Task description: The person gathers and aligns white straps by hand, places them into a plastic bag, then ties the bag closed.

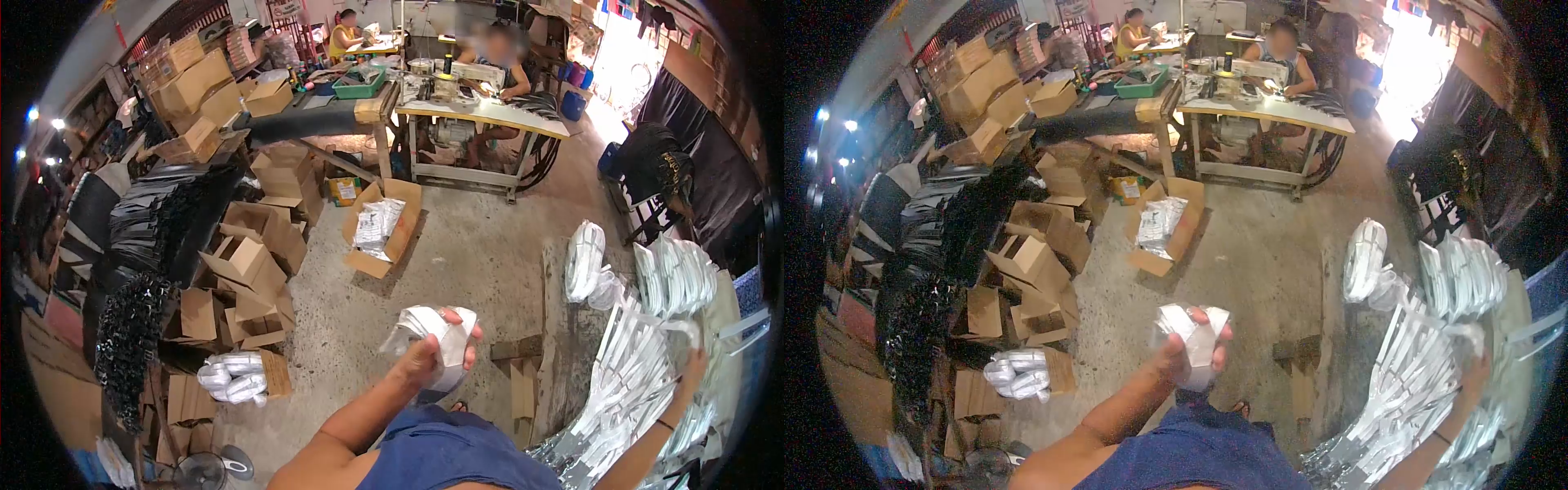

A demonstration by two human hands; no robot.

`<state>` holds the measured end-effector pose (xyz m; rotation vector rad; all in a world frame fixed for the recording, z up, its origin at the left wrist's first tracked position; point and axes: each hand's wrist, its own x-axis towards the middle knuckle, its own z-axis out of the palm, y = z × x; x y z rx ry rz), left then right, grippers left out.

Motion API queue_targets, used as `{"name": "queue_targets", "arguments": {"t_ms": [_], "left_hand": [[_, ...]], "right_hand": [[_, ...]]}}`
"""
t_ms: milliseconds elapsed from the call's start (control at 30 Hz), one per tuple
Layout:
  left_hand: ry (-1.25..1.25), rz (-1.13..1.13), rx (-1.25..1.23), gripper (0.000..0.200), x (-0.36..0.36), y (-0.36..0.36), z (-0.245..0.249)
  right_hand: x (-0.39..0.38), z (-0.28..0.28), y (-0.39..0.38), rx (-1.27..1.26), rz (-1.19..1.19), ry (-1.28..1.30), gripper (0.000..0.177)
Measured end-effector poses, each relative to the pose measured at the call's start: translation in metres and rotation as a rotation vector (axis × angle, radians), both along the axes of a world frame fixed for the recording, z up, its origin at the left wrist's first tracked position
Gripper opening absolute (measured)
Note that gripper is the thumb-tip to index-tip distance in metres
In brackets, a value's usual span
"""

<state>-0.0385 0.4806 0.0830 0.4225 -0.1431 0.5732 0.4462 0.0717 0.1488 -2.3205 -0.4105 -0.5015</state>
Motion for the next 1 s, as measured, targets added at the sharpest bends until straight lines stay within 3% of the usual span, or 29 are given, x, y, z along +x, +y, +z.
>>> {"name": "queue_targets", "arguments": {"t_ms": [67,167,233,300,467,500,733,867,933,1000], "left_hand": [[0.141,-0.017,-0.101,0.052,0.001,-0.002,-0.003],[0.152,-0.112,-0.114,0.053,0.002,-0.006,-0.023],[0.151,-0.188,-0.111,0.054,0.003,-0.011,-0.033],[0.156,-0.216,-0.15,0.056,0.008,-0.016,-0.041],[0.188,-0.253,-0.194,0.057,0.017,-0.022,-0.06],[0.198,-0.254,-0.221,0.056,0.019,-0.023,-0.06],[0.168,-0.131,-0.24,0.062,0.041,-0.014,-0.051],[0.052,0.076,-0.263,0.063,0.051,-0.001,-0.03],[0.127,-0.063,-0.302,0.061,0.046,0.007,-0.043],[0.182,0.159,-0.28,0.059,0.05,0.01,-0.042]], "right_hand": [[-0.024,0.058,0.041,0.022,0.066,0.002,0.043],[-0.041,0.105,0.103,0.181,0.185,0.063,0.044],[-0.061,0.127,0.148,0.153,0.511,0.122,0.042],[-0.091,0.137,0.203,0.148,0.556,0.092,0.042],[-0.192,0.144,0.324,0.235,0.734,0.306,0.038],[-0.204,0.14,0.34,0.218,0.849,0.262,0.039],[-0.296,0.125,0.374,0.084,0.945,0.363,0.038],[-0.319,0.06,0.355,0.014,0.987,0.413,0.04],[-0.334,0.043,0.344,-0.071,0.972,0.597,0.043],[-0.342,0.027,0.338,-0.048,0.957,0.73,0.045]]}}
